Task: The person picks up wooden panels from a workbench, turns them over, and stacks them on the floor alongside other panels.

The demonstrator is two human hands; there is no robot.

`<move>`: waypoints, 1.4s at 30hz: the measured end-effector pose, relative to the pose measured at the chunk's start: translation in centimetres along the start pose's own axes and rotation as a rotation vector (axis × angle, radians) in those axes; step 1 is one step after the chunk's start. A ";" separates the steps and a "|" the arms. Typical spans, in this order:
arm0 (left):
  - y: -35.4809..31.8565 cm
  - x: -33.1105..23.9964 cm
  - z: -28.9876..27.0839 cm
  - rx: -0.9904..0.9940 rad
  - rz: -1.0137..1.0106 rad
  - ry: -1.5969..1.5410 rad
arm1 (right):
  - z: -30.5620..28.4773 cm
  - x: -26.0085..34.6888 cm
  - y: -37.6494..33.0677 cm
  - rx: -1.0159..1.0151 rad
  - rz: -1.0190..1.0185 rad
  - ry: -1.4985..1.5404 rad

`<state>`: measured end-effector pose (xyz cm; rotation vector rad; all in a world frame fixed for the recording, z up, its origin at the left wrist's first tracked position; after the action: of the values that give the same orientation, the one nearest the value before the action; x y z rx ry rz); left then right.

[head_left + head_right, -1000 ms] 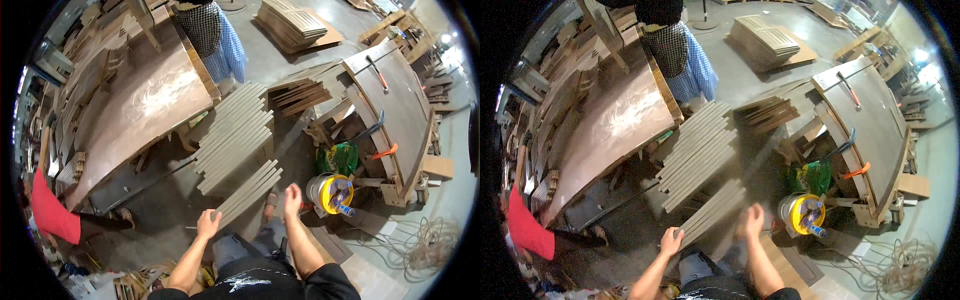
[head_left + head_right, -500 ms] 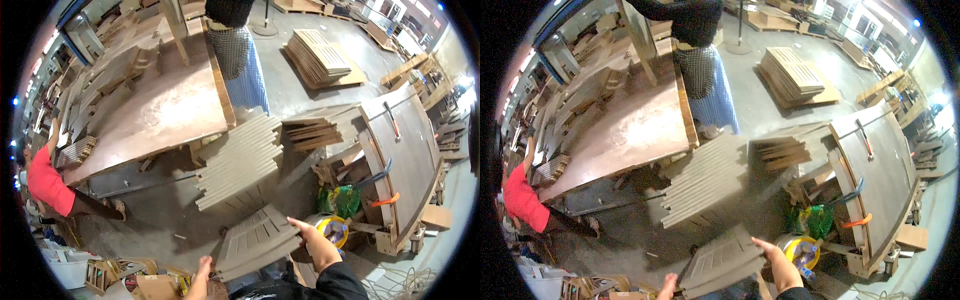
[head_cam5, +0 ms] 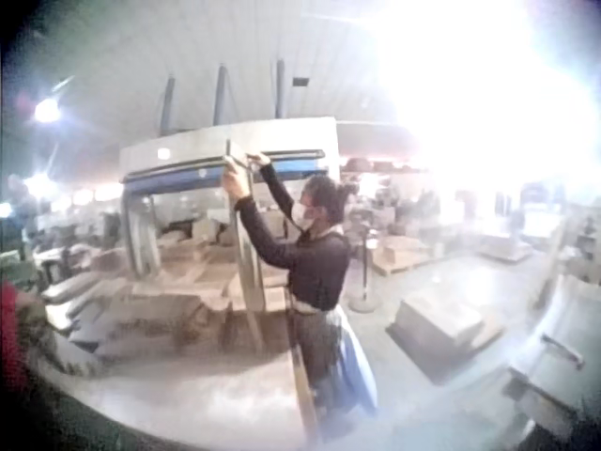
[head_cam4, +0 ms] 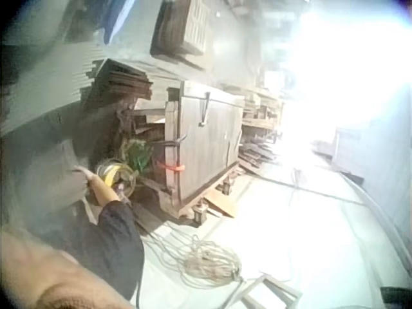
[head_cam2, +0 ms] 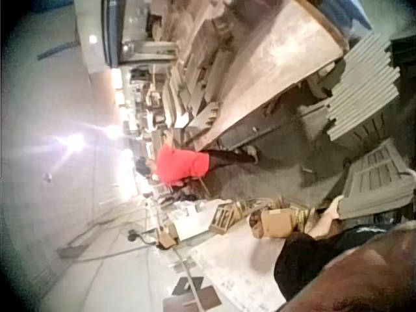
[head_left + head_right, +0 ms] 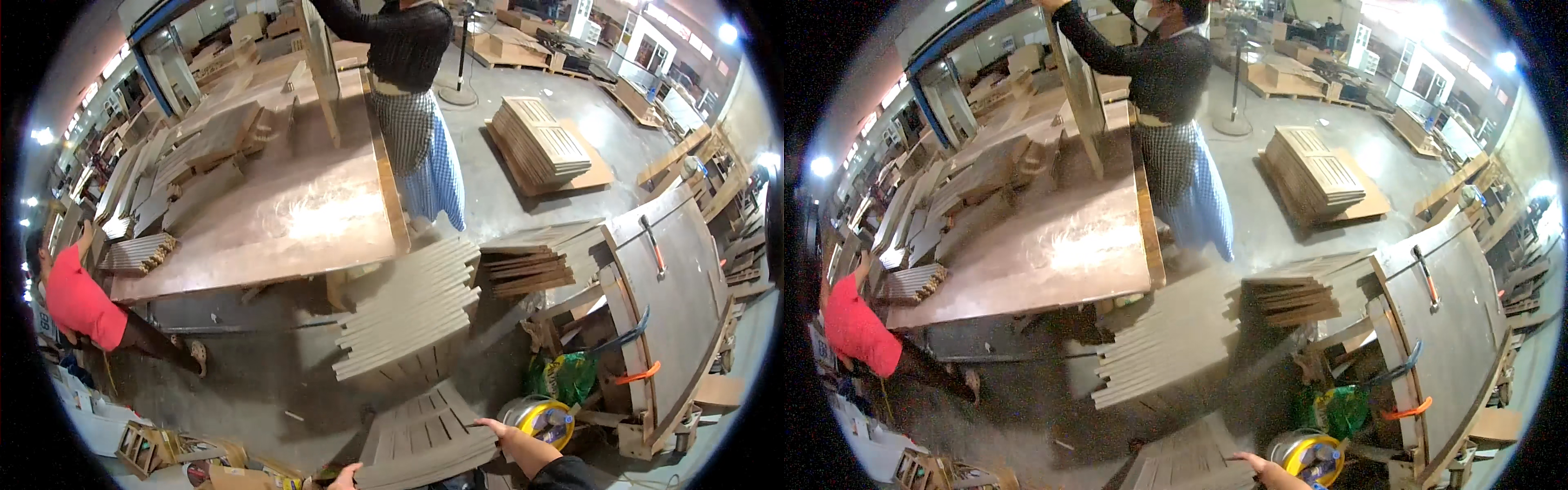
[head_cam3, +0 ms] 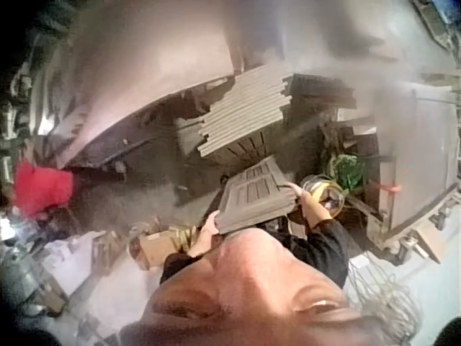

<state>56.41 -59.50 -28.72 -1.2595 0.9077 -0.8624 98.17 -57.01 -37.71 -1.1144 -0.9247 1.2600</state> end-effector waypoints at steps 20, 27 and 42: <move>-0.1 -5.0 6.6 0.109 0.046 0.026 | -2.5 -0.2 2.5 -0.039 -0.121 0.300; -1.2 -4.1 8.1 0.117 0.055 0.120 | -5.8 -1.4 0.7 -0.034 -0.237 0.353; -4.4 -2.2 12.6 0.153 -0.029 0.397 | -10.4 -20.4 -6.4 -0.136 -0.517 0.767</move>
<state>66.91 -52.99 -23.19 -0.9867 1.1130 -1.2087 107.48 -78.36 -32.79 -1.2241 -0.6396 0.2941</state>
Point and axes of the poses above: each hand's wrist, its own y-axis towards the middle knuckle, its own z-axis out of the palm, x = y × z, the point moved 1 cm from there along y, towards the middle knuckle, and after that the axes turned 2 degrees about z, right-handed, at the moved point
